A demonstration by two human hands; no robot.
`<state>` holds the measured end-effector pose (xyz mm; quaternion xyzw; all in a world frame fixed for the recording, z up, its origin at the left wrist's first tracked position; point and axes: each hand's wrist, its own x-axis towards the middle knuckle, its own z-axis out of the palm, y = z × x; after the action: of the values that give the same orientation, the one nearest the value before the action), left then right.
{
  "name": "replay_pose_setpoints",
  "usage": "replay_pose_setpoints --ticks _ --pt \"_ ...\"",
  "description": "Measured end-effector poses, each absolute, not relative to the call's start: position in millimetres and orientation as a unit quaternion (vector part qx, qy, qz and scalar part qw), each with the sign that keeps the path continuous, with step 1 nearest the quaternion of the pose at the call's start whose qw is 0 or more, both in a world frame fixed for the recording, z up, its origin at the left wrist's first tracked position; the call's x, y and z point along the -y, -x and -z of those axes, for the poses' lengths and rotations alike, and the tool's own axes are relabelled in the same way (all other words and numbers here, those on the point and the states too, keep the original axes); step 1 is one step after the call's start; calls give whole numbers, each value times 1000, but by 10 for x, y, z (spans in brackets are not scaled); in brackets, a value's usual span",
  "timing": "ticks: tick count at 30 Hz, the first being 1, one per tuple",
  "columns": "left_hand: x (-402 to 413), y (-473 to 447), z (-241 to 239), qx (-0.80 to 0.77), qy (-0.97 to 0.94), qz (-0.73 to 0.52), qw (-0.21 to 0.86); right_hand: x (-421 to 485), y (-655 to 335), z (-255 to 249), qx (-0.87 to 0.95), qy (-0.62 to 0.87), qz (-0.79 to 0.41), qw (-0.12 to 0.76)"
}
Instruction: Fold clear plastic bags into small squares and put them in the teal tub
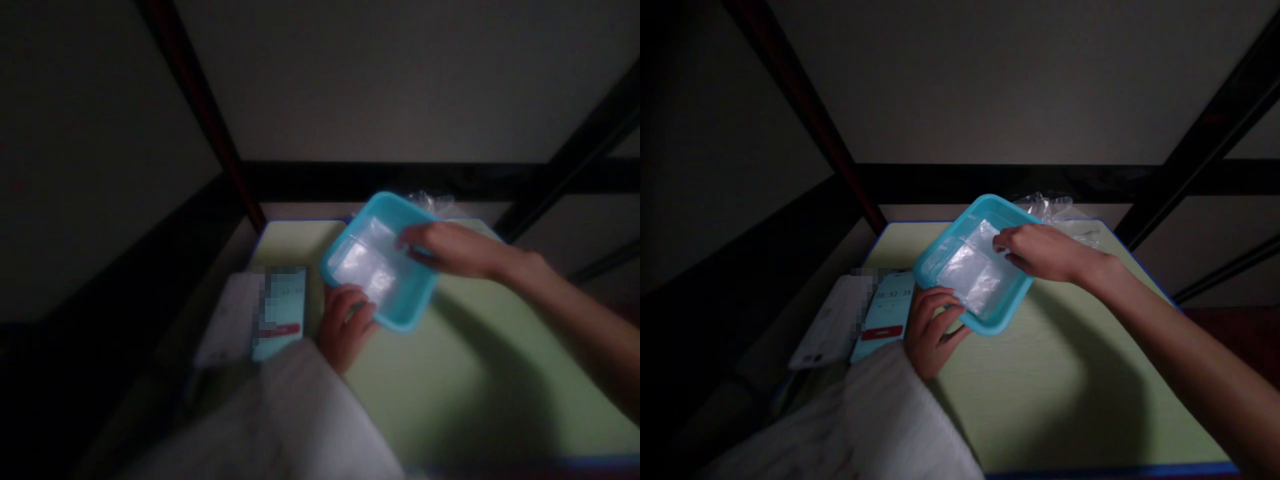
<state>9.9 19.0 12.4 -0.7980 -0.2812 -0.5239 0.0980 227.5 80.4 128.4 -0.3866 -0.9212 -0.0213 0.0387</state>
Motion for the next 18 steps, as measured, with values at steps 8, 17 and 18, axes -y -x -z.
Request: replay_pose_setpoints --ticks 8,17,18 --pt "-349 -72 -5 349 763 531 122 -816 -2825 -1247 868 471 45 152" --pt "-597 -64 49 435 716 530 133 -995 -3321 -788 826 553 -8 109" --pt "-612 -63 47 443 711 528 137 -1020 -3361 -722 823 558 -10 108"
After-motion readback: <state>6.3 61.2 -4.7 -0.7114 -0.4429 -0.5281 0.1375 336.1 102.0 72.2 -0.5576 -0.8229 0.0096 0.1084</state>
